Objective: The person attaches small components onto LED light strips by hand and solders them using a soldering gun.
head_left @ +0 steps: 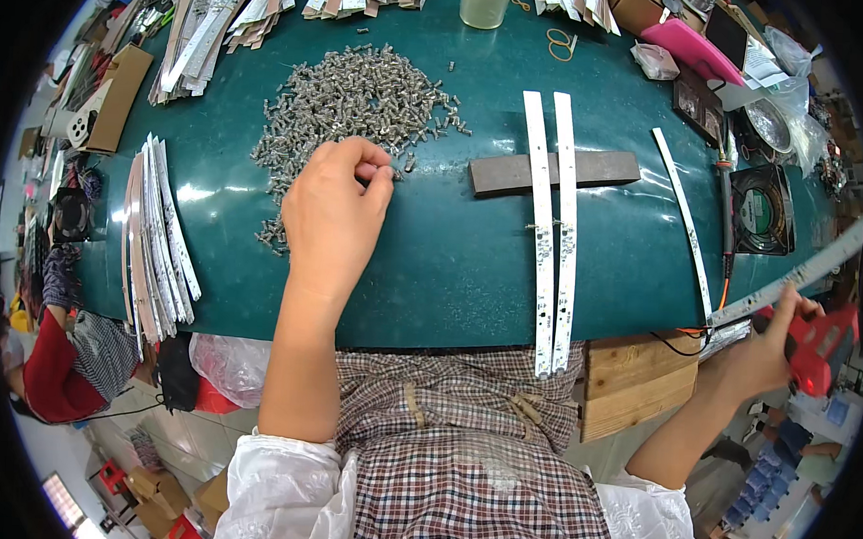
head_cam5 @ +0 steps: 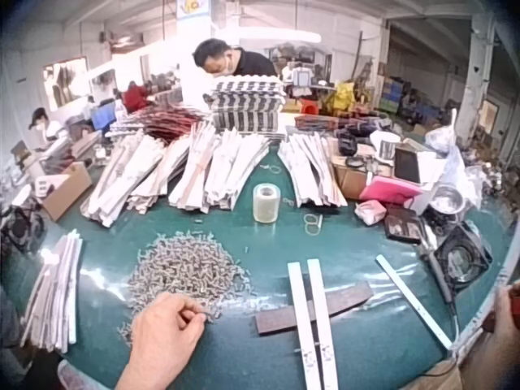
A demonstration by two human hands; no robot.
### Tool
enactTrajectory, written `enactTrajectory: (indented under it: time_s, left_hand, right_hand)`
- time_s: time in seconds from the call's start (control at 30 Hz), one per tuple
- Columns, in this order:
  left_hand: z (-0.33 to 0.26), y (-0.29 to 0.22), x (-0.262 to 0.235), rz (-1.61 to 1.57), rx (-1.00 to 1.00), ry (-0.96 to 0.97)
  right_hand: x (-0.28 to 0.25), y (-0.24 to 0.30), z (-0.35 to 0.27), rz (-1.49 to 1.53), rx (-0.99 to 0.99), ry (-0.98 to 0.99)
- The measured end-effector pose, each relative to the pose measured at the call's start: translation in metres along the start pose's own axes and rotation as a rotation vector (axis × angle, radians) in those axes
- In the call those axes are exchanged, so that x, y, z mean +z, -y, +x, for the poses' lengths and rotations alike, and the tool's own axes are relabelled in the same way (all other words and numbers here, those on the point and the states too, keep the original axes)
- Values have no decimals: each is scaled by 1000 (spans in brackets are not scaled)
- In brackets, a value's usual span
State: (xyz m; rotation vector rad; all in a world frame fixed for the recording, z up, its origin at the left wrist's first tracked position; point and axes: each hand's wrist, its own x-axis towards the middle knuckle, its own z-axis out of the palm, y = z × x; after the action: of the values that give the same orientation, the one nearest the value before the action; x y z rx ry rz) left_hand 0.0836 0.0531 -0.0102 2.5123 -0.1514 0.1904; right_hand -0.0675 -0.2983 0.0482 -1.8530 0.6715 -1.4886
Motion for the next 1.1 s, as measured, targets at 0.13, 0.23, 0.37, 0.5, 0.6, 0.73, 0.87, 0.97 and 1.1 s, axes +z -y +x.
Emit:
enactTrajectory:
  time_s: [0.13,0.23,0.37,0.5,0.6,0.73,0.87,0.97,1.1]
  left_hand:
    - [6,9,-2,6,72,-16]
    - [7,11,-2,-7,92,73]
    - [10,21,-1,52,218,27]
    - [16,23,4,146,371,-12]
    - [16,16,4,115,308,-6]
    - [15,3,-5,-273,-38,26]
    - [0,-16,-7,-901,-179,243]
    - [-18,-28,7,-1200,-212,462]
    - [-38,-51,14,-1318,-350,651]
  right_hand:
    - [-25,10,10,232,33,44]
    - [-34,19,4,289,141,121]
    - [-25,35,-24,349,216,235]
    - [-13,56,-48,375,333,362]
    - [-5,59,-58,354,295,441]
    - [0,67,-69,298,416,526]
    - [12,73,-82,331,530,562]
    - [16,77,-90,327,599,612]
    - [23,87,-97,326,648,693]
